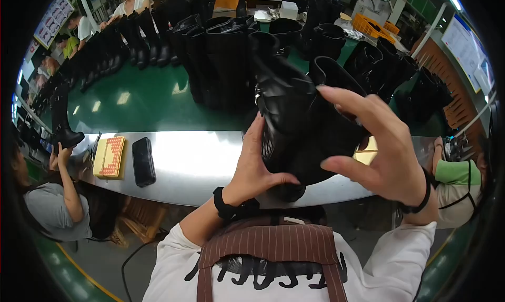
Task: Checking the quality of black leather boots on a factory production line.
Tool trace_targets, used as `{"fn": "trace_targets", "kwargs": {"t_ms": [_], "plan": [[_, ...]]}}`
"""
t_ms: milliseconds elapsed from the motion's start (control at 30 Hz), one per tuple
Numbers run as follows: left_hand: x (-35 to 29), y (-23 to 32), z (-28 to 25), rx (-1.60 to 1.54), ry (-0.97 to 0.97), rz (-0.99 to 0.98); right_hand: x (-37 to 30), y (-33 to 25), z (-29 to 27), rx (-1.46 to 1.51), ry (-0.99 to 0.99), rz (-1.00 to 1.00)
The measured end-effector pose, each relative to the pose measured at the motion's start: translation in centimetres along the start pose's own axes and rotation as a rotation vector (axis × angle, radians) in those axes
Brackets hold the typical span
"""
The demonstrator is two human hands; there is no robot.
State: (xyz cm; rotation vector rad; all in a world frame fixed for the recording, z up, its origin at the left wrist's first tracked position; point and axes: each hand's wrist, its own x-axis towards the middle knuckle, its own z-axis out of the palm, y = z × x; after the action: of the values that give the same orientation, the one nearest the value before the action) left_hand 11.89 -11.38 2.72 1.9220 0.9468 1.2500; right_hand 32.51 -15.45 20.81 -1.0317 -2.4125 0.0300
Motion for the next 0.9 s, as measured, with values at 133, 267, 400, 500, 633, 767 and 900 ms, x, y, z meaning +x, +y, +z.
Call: {"fn": "trace_targets", "kwargs": {"t_ms": [133, 267, 400, 500, 633, 767, 900], "plan": [[-1.0, -3.2, 1.4, 0.127, 0.12, -0.047, -7.7, 0.7, 1.6, 0.172, 0.769, 0.177], [-1.9, -4.6, 2.4, 0.104, 0.076, -0.112, -11.1, 1.2, 11.1, 0.47, 0.568, 0.395], [-1.4, -3.4, 1.5, -0.211, 0.096, -0.157, -11.6, 1.5, 18.2, 0.486, 0.185, 0.583], [-2.1, -2.0, -1.4, -0.441, 0.028, -0.228, -11.9, 2.5, 19.0, 0.511, 0.24, 0.647], [-4.7, -1.3, -2.7, -0.058, -0.024, -0.183, -12.4, 3.0, 18.0, 0.6, 0.212, 0.704], [-6.3, -2.7, -1.3, 0.116, 0.1, -0.29, -12.8, 2.5, 17.6, 0.784, 0.147, 0.845], [-6.9, -4.2, -0.6, 0.037, 0.018, -0.568, -13.6, 3.1, 17.9, 0.89, 0.104, 0.88]]}}
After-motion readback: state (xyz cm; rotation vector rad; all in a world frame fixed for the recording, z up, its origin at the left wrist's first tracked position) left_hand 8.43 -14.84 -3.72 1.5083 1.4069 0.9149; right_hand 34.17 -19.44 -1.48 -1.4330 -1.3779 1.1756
